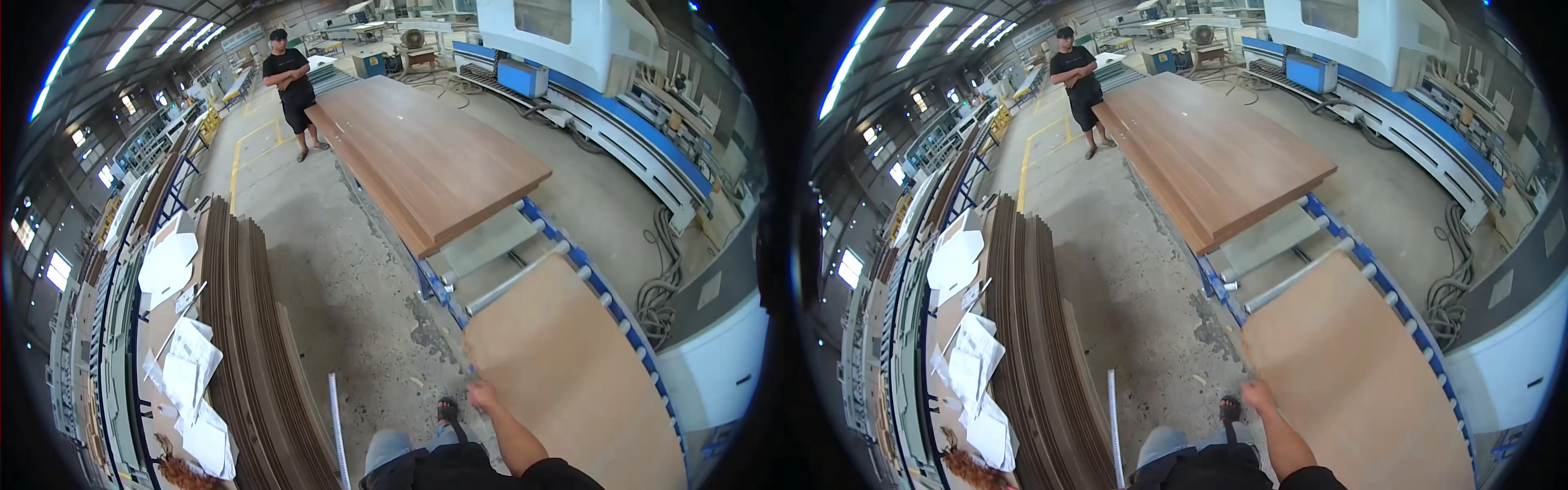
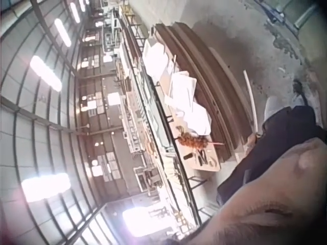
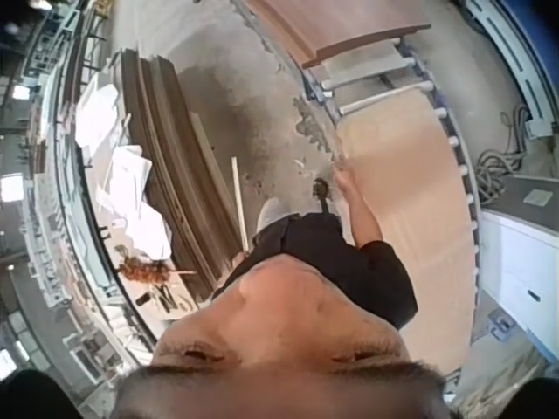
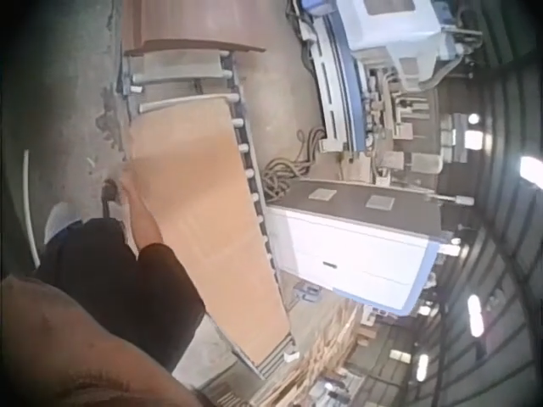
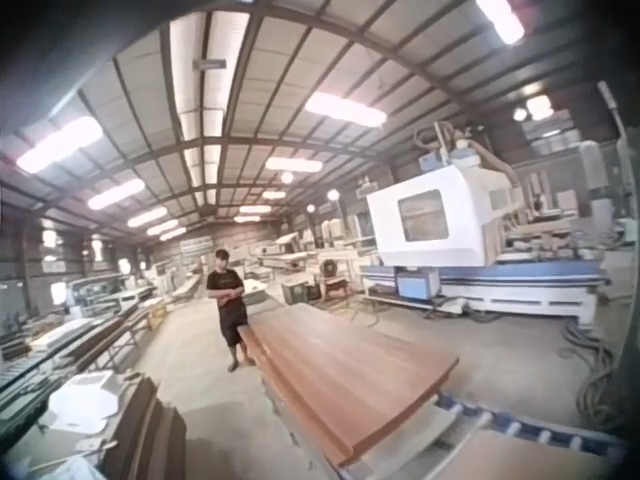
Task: Measuring wooden panels with a tape measure and marking positions using a marker and level.
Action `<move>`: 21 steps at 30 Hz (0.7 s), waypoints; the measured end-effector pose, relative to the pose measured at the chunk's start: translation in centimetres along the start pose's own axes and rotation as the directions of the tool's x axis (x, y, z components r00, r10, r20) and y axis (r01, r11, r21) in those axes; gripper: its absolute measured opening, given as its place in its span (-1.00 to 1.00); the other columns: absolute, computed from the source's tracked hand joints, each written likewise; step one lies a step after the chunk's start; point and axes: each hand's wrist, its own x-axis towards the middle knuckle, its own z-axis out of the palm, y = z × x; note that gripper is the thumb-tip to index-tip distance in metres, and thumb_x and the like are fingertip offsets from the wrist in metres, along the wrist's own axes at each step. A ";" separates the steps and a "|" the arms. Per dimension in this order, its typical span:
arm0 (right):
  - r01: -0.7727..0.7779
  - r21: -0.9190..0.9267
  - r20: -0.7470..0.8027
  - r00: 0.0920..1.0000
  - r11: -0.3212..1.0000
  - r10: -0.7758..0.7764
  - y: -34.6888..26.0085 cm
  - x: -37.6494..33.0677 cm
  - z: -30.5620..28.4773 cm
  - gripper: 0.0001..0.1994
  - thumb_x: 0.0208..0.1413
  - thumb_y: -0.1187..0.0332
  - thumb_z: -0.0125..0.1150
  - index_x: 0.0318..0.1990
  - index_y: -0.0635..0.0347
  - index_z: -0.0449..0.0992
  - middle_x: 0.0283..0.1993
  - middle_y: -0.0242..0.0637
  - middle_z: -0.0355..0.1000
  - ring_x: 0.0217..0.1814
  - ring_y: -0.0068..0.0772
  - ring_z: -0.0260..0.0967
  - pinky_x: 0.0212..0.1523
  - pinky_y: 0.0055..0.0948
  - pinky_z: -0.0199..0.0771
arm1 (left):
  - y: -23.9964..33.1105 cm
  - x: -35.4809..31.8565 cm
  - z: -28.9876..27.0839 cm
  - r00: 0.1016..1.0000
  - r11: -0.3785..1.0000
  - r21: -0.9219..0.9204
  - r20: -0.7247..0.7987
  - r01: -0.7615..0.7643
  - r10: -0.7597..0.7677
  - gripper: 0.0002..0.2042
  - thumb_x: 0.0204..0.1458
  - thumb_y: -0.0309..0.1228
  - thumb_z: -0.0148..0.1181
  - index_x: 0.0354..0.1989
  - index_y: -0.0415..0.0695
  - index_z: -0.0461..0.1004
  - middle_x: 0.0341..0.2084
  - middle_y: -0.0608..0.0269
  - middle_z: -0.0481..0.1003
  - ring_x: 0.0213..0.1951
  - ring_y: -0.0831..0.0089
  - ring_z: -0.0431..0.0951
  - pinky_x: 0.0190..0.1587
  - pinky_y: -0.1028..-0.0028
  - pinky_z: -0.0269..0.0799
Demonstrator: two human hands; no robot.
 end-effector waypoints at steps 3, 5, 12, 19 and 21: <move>0.172 -0.072 -0.056 0.983 0.982 -0.177 -14.4 7.0 -0.7 -0.75 0.08 0.19 0.18 -0.34 0.18 0.64 -0.55 -0.25 0.53 -0.51 -0.40 0.51 -0.41 -0.38 0.47 | 8.2 4.8 -0.9 0.998 0.992 -0.117 0.054 0.038 -0.032 -0.71 0.19 -0.26 0.08 -0.33 -0.22 0.63 -0.50 0.18 0.56 -0.48 0.35 0.50 -0.39 0.37 0.43; 0.270 -0.073 -0.161 0.947 0.960 -0.279 -21.9 11.8 0.0 -0.74 0.08 0.18 0.20 -0.28 0.19 0.64 -0.50 -0.21 0.56 -0.45 -0.34 0.54 -0.36 -0.36 0.49 | 13.5 8.2 -2.3 0.996 0.979 -0.194 0.075 0.067 -0.053 -0.71 0.19 -0.26 0.08 -0.31 -0.22 0.63 -0.49 0.18 0.57 -0.47 0.35 0.51 -0.38 0.37 0.44; 0.358 -0.286 -0.350 0.824 0.889 -0.444 -32.0 28.0 0.4 -0.74 0.10 0.26 0.17 -0.18 0.23 0.62 -0.41 -0.16 0.58 -0.40 -0.35 0.54 -0.31 -0.33 0.52 | 32.2 22.4 -11.0 0.982 0.905 -0.397 0.165 0.152 -0.092 -0.71 0.20 -0.26 0.09 -0.26 -0.23 0.62 -0.44 0.18 0.57 -0.41 0.35 0.52 -0.33 0.36 0.46; 0.373 -0.532 -0.247 0.791 0.760 -0.560 -48.5 36.3 6.7 -0.72 0.07 0.24 0.17 -0.20 0.27 0.60 -0.39 0.06 0.53 -0.26 0.09 0.53 -0.19 -0.08 0.51 | 45.3 35.3 -19.0 0.979 0.714 -0.699 -0.123 0.031 -0.163 -0.82 -0.01 -0.35 0.23 -0.46 -0.24 0.61 -0.55 0.22 0.55 -0.45 0.37 0.59 -0.35 0.36 0.51; 0.404 -0.510 -0.150 0.827 0.759 -0.542 -60.8 38.3 10.7 -0.65 0.07 0.22 0.21 -0.07 0.27 0.54 -0.21 0.14 0.51 -0.09 0.17 0.49 -0.06 0.03 0.45 | 44.9 38.0 -23.2 0.940 0.800 -0.556 -0.341 -0.227 0.030 -0.86 0.01 -0.42 0.21 -0.50 -0.22 0.55 -0.57 0.25 0.52 -0.48 0.43 0.56 -0.38 0.39 0.49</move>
